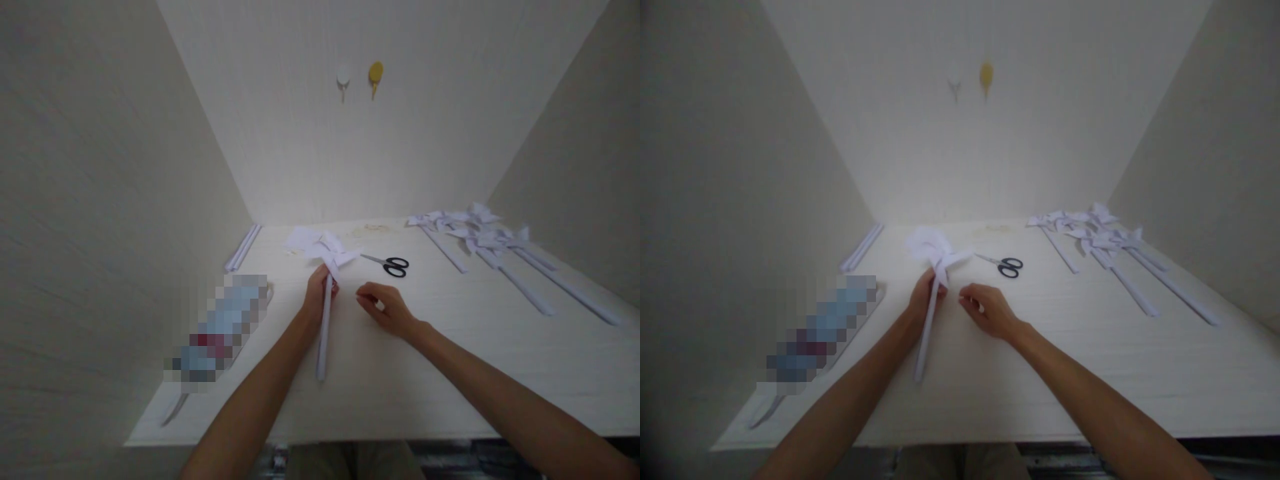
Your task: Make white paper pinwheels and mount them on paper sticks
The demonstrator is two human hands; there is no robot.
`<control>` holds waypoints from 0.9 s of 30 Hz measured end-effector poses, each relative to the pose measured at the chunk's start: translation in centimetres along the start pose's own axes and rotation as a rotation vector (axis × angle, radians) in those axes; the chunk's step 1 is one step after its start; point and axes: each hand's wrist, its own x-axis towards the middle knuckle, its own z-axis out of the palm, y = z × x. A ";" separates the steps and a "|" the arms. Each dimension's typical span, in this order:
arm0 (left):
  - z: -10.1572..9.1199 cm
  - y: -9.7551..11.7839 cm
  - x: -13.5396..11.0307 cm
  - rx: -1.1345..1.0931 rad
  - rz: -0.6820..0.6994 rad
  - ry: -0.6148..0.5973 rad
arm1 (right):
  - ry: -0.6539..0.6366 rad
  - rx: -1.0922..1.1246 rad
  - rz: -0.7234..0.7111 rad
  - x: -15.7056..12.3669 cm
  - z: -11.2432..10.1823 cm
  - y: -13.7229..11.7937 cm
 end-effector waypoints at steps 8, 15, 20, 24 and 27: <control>-0.4 0.5 0.4 -0.314 -0.015 0.029 | -0.525 0.124 -0.123 0.0 0.9 -3.0; -0.2 0.0 0.4 -0.233 0.000 -0.029 | -0.474 0.141 -0.080 -0.1 1.0 -2.6; 0.1 0.0 -0.2 -0.142 -0.017 -0.047 | -0.408 0.091 -0.037 -0.2 1.1 -2.5; 0.1 -0.2 -0.5 -0.070 -0.026 -0.114 | -0.312 0.070 0.015 -0.3 1.2 -2.2; 0.1 -0.4 -0.5 -0.039 -0.011 -0.176 | -0.248 0.065 0.052 -0.3 1.2 -1.9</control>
